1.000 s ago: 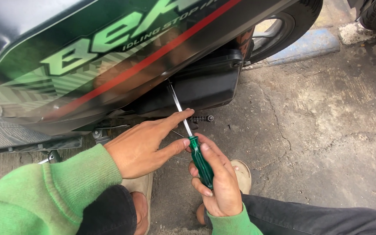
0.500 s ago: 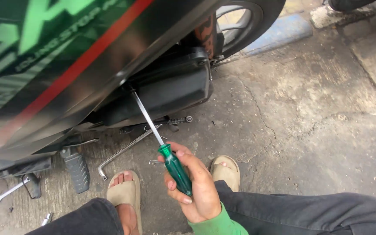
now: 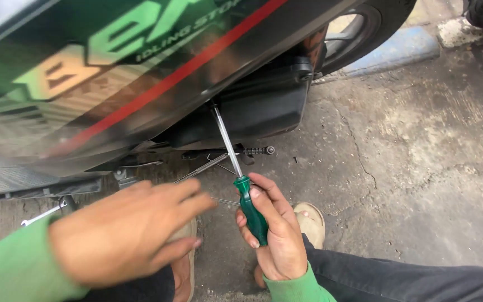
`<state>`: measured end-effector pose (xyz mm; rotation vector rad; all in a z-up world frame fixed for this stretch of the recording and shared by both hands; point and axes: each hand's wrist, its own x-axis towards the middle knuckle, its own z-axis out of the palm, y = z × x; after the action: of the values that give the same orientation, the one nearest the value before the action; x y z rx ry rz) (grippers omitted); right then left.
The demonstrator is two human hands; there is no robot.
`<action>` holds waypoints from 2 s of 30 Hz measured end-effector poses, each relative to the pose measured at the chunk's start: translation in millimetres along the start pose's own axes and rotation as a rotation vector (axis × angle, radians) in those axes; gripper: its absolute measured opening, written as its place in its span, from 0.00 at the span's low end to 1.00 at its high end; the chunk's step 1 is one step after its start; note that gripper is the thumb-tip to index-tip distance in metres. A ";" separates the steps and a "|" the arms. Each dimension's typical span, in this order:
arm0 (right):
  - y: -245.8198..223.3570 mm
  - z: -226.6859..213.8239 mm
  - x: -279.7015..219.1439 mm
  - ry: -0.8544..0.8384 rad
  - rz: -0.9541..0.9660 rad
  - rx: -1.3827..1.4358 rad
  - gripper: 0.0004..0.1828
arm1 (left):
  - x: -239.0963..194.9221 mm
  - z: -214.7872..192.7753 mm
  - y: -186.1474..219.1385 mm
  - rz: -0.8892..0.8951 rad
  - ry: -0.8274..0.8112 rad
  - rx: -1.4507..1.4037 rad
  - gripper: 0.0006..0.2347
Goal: The person uses a green screwdriver to remove a screw from the side panel of a scooter. They then use a wrench to loosen a bolt on the lower part of the scooter's body.
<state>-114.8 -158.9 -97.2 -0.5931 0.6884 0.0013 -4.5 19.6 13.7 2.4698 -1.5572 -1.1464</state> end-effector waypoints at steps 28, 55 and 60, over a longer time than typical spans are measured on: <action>-6.9 12.2 -3.2 0.075 0.146 -0.110 0.33 | 33.0 0.6 1.3 -0.002 0.204 -0.463 0.38; -8.6 9.7 -4.2 0.096 0.032 0.045 0.23 | 34.1 -5.8 -5.3 -0.010 0.208 -0.428 0.41; -9.2 0.1 -1.3 0.074 -0.008 0.007 0.25 | 32.7 -14.2 0.3 -0.055 0.165 -0.440 0.42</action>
<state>-114.0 -166.3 -91.6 -0.5913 0.7577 -0.0305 11.4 -11.3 5.4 2.2541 -1.0634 -1.1136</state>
